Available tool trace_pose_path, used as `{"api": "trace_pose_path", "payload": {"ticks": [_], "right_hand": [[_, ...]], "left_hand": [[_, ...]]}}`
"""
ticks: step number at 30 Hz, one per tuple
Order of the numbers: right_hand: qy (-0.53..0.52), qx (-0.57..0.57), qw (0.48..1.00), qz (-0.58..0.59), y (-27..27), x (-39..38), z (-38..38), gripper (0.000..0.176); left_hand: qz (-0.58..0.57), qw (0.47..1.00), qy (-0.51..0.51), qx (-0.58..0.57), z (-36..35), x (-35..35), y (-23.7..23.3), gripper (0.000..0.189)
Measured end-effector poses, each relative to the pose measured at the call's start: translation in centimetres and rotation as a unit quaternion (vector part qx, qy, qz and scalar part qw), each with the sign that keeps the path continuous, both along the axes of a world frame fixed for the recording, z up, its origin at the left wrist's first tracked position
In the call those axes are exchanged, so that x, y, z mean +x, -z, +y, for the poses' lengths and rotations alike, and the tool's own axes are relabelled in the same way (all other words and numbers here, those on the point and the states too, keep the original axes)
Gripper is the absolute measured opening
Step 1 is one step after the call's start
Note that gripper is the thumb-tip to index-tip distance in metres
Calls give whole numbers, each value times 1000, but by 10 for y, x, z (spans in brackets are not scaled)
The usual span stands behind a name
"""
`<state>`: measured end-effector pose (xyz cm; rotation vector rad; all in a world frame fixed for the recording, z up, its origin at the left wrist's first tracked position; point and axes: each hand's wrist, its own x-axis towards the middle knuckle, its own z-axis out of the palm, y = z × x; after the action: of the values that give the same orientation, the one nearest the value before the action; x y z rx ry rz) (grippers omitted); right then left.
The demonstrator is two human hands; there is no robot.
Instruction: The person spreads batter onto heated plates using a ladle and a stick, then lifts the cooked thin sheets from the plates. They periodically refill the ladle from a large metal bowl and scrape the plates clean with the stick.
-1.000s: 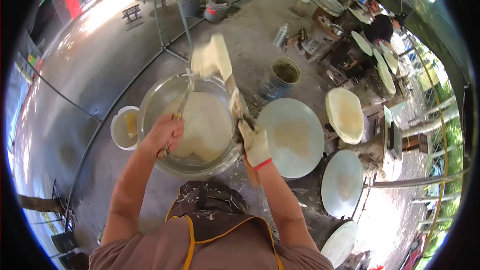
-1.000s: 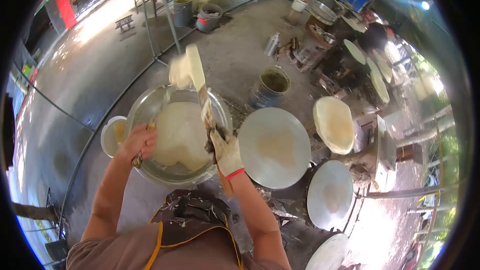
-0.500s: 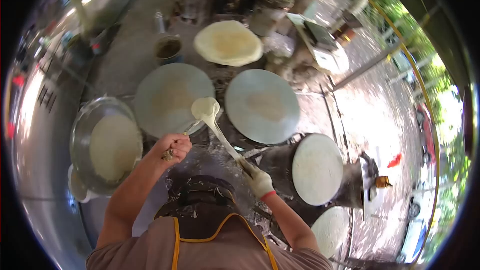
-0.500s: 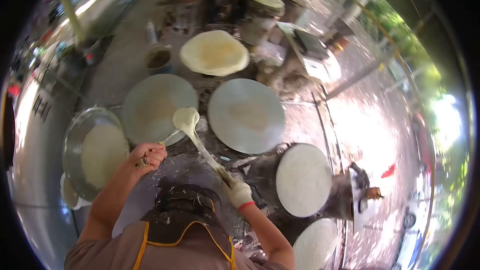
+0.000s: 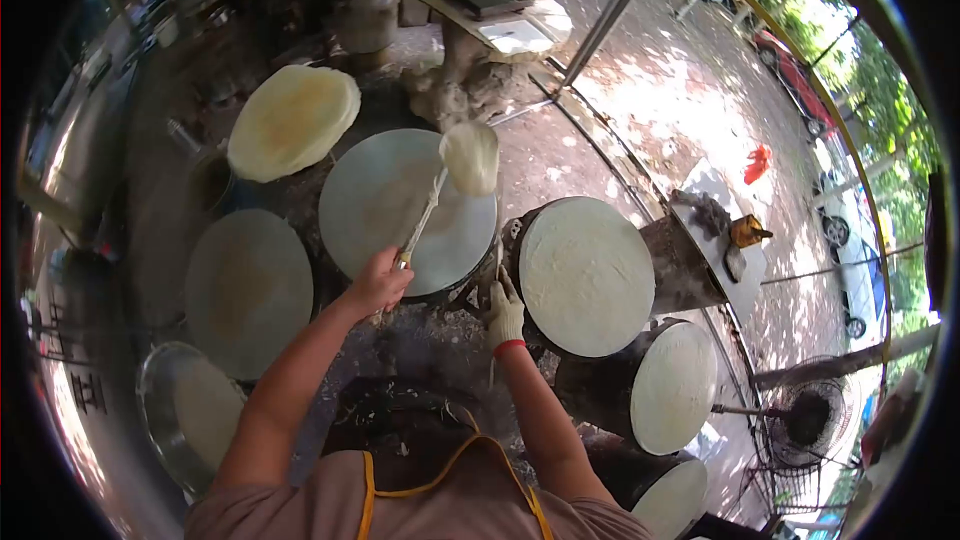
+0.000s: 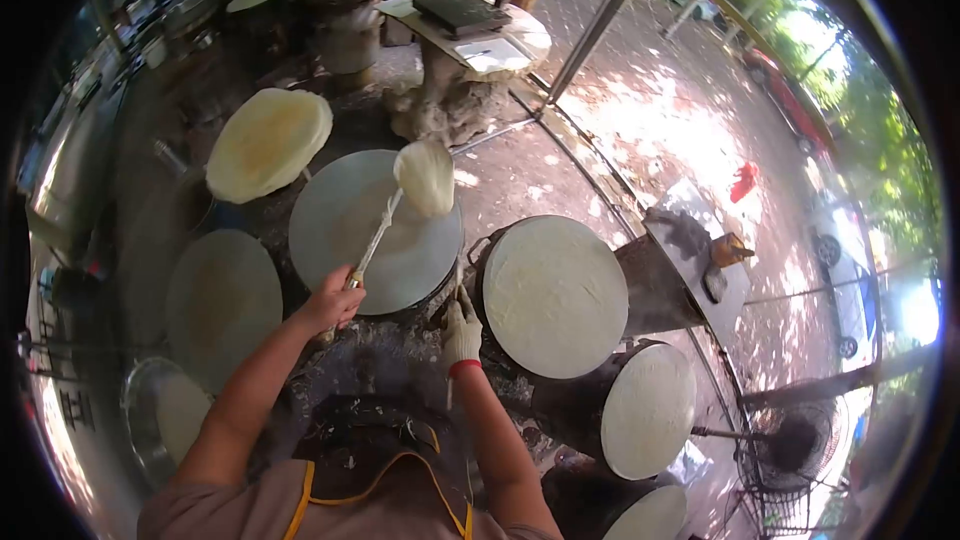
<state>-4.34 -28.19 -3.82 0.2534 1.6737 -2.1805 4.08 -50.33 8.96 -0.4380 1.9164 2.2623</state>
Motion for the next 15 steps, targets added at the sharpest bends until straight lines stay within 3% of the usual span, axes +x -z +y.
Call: {"api": "trace_pose_path", "payload": {"ticks": [2, 3, 4, 5, 6, 7, 9, 12, 14, 15], "right_hand": [[66, -1, 997, -51, -36, 9, -12, 37], [115, -53, 991, -48, 6, 7, -23, 37], [71, -12, 997, -31, 24, 15, -25, 42], [32, 206, 977, 40, 29, 24, -30, 43], [-10, 413, 904, 107, 29, 30, -36, 43], [-11, 421, 903, 85, 28, 34, -34, 44], [-16, 435, 899, 43, 23, 35, -30, 44], [26, 308, 945, 104, 39, 18, -74, 42], [7, 129, 991, -28, 36, -3, -95, 40], [5, 96, 993, -63, 1, -5, -102, 39]], "left_hand": [[-33, 996, 14, -84, -12, -24, 36, 13], [-58, 987, 25, -146, -18, -32, 48, 15], [-82, 974, 36, -209, -23, -39, 63, 17], [-46, 958, 34, -283, -31, -45, 85, 19], [-7, 934, 31, -355, -40, -50, 110, 22], [34, 905, 26, -424, -50, -56, 129, 24], [38, 901, -17, -433, -64, -68, 145, 26], [-22, 882, -6, -470, -86, -81, 133, 29], [-69, 865, 18, -497, -100, -87, 114, 30], [-86, 857, 26, -507, -110, -89, 110, 30]]}}
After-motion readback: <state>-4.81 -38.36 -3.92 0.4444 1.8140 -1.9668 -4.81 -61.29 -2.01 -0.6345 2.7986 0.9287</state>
